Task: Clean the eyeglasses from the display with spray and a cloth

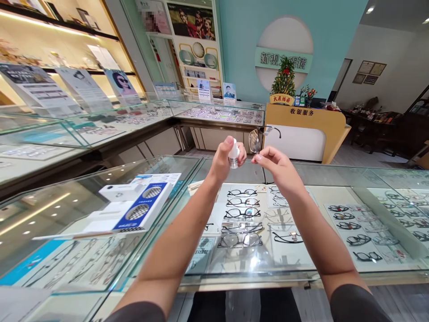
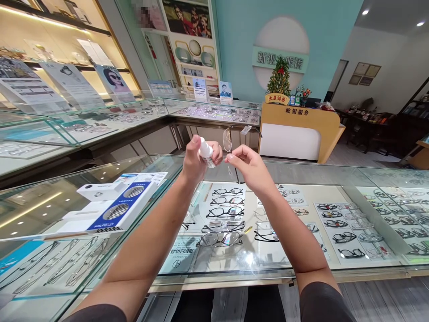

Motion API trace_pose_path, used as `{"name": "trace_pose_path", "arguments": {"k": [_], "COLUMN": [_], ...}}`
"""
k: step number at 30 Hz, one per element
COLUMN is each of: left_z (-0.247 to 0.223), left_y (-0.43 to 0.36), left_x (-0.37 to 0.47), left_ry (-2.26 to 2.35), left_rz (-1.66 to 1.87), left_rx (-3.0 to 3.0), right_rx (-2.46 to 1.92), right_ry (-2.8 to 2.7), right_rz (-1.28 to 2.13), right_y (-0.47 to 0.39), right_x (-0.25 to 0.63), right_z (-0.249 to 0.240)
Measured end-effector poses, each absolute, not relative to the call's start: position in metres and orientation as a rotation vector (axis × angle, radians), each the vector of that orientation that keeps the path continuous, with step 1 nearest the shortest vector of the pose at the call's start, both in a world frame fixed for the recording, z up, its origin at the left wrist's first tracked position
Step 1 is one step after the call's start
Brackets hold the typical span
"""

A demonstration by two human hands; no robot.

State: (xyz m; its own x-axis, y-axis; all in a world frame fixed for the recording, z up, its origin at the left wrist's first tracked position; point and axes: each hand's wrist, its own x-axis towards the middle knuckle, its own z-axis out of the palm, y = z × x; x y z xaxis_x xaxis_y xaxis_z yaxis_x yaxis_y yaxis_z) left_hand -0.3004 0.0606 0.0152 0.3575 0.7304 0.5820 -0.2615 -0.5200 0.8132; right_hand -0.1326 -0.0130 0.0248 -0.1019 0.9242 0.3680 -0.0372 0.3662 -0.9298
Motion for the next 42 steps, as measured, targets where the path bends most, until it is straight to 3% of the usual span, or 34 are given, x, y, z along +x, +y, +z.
{"name": "trace_pose_path", "arguments": {"k": [16,24,32,37,42], "left_z": [0.009,0.005,-0.004,-0.016,-0.048], "left_y": [0.060,0.049,0.064,0.109,0.148], "left_x": [-0.294,-0.287,-0.288,-0.312,-0.326], "left_ry": [0.688,0.683,0.697,1.008,1.543], "left_rz": [1.424,1.204,1.324,1.385,1.028], "left_rx": [1.744,1.979,1.955,2.018,2.116], "right_rx": [-0.769,-0.734,-0.761,-0.767,-0.766], "right_ry": [-1.535,-1.252,-1.177,-1.158,-1.157], "right_rz": [1.111,0.980,1.005,0.998,0.984], "right_y": [-0.015,-0.006,-0.006,-0.006,-0.007], "right_x": [-0.134,-0.131,-0.130,-0.126,-0.126], "right_z": [0.026,0.023,0.026,0.029,0.030]}}
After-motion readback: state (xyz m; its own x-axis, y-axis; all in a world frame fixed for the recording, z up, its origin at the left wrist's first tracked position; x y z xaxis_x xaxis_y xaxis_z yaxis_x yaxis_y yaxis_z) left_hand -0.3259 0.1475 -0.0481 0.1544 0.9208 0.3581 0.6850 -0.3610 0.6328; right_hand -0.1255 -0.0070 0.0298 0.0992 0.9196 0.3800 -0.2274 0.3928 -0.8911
